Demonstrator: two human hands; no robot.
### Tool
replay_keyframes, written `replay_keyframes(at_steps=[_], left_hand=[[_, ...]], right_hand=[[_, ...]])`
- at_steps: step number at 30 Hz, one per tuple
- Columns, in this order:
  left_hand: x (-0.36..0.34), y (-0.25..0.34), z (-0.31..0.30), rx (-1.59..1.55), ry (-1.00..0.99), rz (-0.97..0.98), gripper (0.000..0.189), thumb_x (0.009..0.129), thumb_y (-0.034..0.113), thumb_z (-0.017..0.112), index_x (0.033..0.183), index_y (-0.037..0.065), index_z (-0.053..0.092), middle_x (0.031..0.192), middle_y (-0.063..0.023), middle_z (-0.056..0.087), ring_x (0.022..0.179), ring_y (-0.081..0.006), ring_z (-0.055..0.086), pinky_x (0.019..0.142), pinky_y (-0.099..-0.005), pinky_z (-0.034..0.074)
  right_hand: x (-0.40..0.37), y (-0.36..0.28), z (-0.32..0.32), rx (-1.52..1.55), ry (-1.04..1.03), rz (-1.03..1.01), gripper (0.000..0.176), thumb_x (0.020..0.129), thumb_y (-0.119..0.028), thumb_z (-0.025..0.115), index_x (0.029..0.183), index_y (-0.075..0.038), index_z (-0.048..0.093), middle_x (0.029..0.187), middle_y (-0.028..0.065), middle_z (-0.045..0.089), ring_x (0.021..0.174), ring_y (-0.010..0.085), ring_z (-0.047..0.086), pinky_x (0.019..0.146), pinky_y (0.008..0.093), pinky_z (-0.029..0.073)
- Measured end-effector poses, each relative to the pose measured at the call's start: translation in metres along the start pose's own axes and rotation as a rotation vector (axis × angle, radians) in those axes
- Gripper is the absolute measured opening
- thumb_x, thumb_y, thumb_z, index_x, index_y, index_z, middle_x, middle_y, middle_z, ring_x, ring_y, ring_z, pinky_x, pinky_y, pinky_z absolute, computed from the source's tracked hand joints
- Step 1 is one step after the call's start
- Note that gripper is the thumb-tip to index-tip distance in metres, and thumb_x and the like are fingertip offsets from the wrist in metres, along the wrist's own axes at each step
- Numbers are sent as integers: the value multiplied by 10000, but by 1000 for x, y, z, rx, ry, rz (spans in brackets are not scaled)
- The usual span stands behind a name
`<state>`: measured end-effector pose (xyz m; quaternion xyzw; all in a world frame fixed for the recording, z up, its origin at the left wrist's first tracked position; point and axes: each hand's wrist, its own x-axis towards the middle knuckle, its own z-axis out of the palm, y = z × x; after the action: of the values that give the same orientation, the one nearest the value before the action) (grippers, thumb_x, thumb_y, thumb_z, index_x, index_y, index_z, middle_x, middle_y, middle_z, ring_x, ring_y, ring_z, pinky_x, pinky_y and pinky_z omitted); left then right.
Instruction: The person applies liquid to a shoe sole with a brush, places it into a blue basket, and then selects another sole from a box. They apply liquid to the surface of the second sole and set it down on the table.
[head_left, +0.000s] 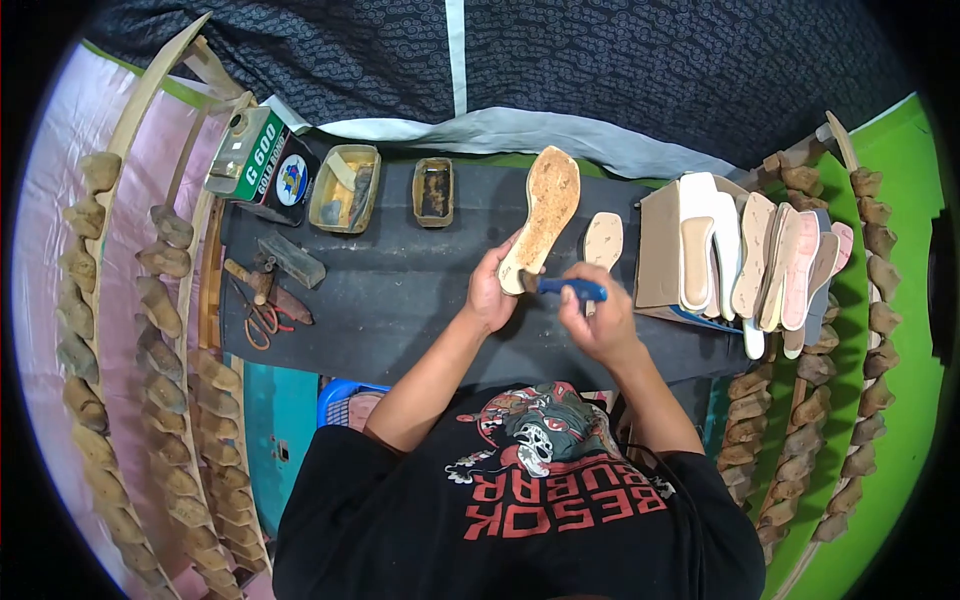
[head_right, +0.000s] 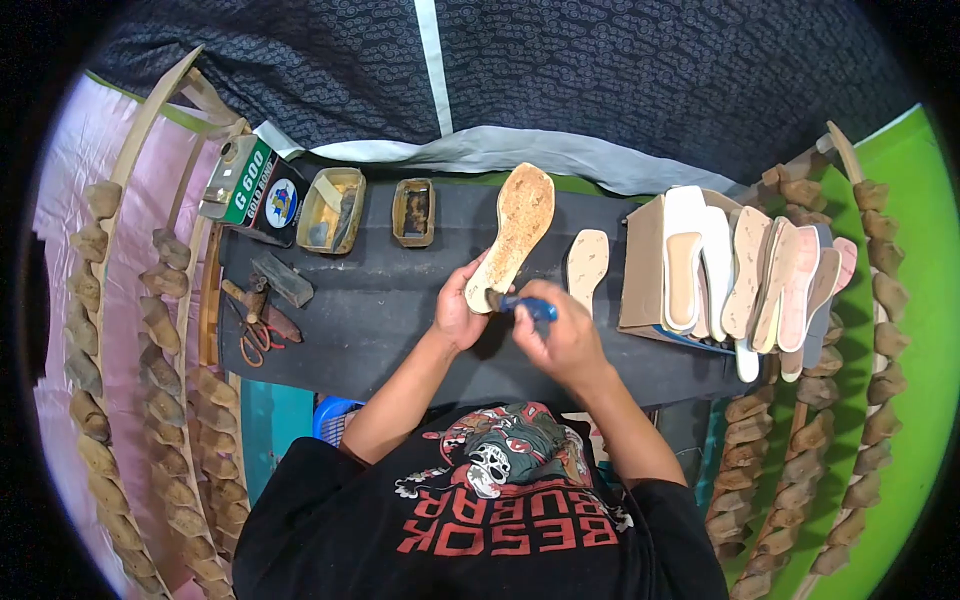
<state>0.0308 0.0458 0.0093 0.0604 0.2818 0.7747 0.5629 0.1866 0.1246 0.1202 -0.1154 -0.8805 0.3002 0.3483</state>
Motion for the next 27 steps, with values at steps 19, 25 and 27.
replay_keyframes(at_steps=[19,25,27], left_hand=[[-7,-11,-3,-131,-6,-41,399,1051,357,450,1315,106,614,1096,-16,722,967,-183,677,839,-364,531],[-7,-11,-3,-221,49,-70,360,1035,372,486,1191,103,668,1033,-32,735,948,-183,672,880,-360,506],[-6,-12,-5,-239,18,-75,352,1036,367,487,1186,105,668,1049,-25,733,958,-177,668,889,-353,501]], right_hand=[[3,1,3,77,55,90,225,916,-49,677,1107,20,580,939,161,687,788,314,715,705,376,564],[-4,-9,7,105,-4,62,252,913,-45,676,1132,26,574,970,167,700,813,327,723,731,383,575],[-1,0,9,74,48,58,239,924,-54,673,1127,23,573,968,166,695,807,313,724,720,372,571]])
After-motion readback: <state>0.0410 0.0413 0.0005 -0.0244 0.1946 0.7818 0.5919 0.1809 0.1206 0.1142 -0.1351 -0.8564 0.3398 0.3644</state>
